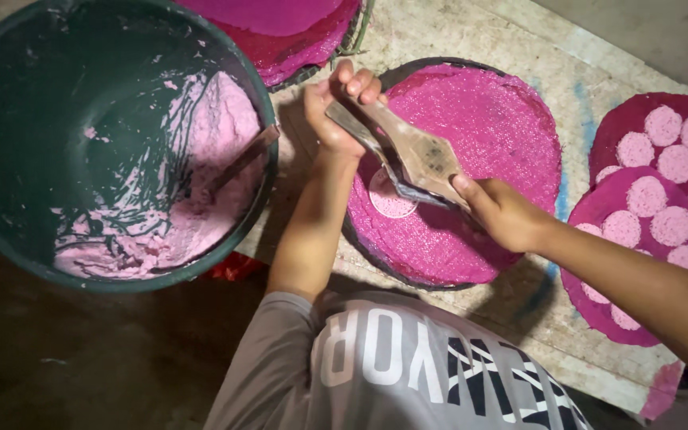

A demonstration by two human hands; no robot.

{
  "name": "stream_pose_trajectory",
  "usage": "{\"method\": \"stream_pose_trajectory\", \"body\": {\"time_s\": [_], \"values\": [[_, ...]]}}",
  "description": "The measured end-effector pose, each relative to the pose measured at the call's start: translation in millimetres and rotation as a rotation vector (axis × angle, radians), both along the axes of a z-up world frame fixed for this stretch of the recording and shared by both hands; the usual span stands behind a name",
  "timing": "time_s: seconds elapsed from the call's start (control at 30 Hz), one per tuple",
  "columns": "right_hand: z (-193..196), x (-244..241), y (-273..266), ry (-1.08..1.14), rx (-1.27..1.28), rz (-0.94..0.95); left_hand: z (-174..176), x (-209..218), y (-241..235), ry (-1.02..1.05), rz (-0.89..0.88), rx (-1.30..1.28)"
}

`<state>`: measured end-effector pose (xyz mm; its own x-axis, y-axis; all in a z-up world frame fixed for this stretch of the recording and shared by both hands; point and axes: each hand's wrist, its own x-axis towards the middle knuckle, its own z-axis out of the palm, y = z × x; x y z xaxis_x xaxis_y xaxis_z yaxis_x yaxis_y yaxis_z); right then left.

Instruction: The person scoops pink dough from a green bowl and uses a metal ring and wooden tool to press and shape circular portions onto a pink glittery mat. The person repeatedly fills the ring, presses the dough, and removes the ring to form uniform circles.

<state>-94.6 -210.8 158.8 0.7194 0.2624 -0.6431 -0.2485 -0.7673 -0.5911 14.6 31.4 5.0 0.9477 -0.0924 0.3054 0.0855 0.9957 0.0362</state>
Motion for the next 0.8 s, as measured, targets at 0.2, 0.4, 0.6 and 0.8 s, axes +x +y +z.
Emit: {"method": "stream_pose_trajectory", "body": {"time_s": [0.2,0.4,0.6,0.8], "values": [[-8.8,5.5,-4.9,-0.084,-0.152,0.022,21.1,-1.3,-6.7,-0.007,0.038,-0.031],[-38.4,-15.2,-8.7,-0.364,0.387,0.068,45.7,-11.9,31.8,0.026,0.060,0.510],[-38.6,-50.5,-46.6,-0.342,0.576,-0.167,30.7,-90.9,23.4,-0.101,0.009,1.461],[-50.7,-82.1,-38.1,-0.414,0.939,-0.521,29.4,-123.3,11.9,-0.591,0.216,2.115]]}}
